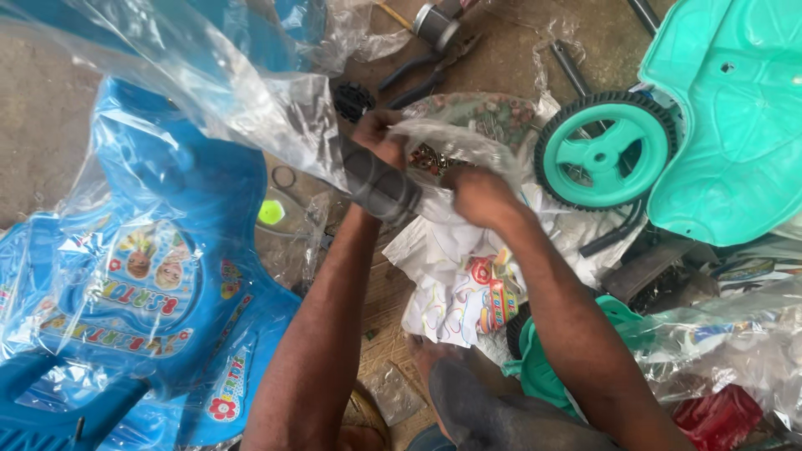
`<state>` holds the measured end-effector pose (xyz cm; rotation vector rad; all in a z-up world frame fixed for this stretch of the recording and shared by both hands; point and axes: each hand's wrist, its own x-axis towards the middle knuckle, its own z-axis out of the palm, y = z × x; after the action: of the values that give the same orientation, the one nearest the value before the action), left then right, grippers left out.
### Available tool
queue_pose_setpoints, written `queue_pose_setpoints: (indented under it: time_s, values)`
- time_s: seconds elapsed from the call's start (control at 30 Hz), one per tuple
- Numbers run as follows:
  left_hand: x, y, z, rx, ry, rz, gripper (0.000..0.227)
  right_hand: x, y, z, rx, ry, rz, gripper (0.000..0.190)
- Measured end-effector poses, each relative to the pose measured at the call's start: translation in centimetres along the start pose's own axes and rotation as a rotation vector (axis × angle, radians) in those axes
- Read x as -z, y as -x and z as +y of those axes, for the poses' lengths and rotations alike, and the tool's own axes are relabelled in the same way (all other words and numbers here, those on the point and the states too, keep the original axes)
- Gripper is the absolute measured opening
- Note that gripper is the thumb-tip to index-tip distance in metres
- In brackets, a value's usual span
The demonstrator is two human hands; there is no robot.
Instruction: The person assembles a blue plastic tricycle by attaching the handlebar to the frame, securing it with a bolt and nut, and then attaching a wheel to the axle. The person uses pliers and a wrench to tighten the components.
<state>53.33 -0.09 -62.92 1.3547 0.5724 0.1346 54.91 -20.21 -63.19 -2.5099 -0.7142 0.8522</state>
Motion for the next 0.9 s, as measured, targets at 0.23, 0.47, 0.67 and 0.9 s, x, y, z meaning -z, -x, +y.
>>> queue_pose_setpoints:
  time_s: [0.23,0.47,0.67,0.9]
  values:
    - [-0.9,1.4,4.7,-0.097,-0.48,-0.288,0.062,-0.2,-2.5,4.8,-0.041,0.141,0.446,0.022]
    - [-1.2,1.3,3.5,-0.15,-0.415,-0.17,0.05,-1.5,-4.0,1.0,0.089,0.153,0.163,0.022]
    - [0.2,2.3,2.2,-0.021,-0.456,-0.161,0.045,-0.2,-2.0,-0.4,-0.107,0.22,-0.003,0.022]
    - [-0.8,2.7,1.2,-0.067,-0.444,-0.103,0.039,-2.6,-3.6,-0.4,0.008,0.327,0.23,0.022]
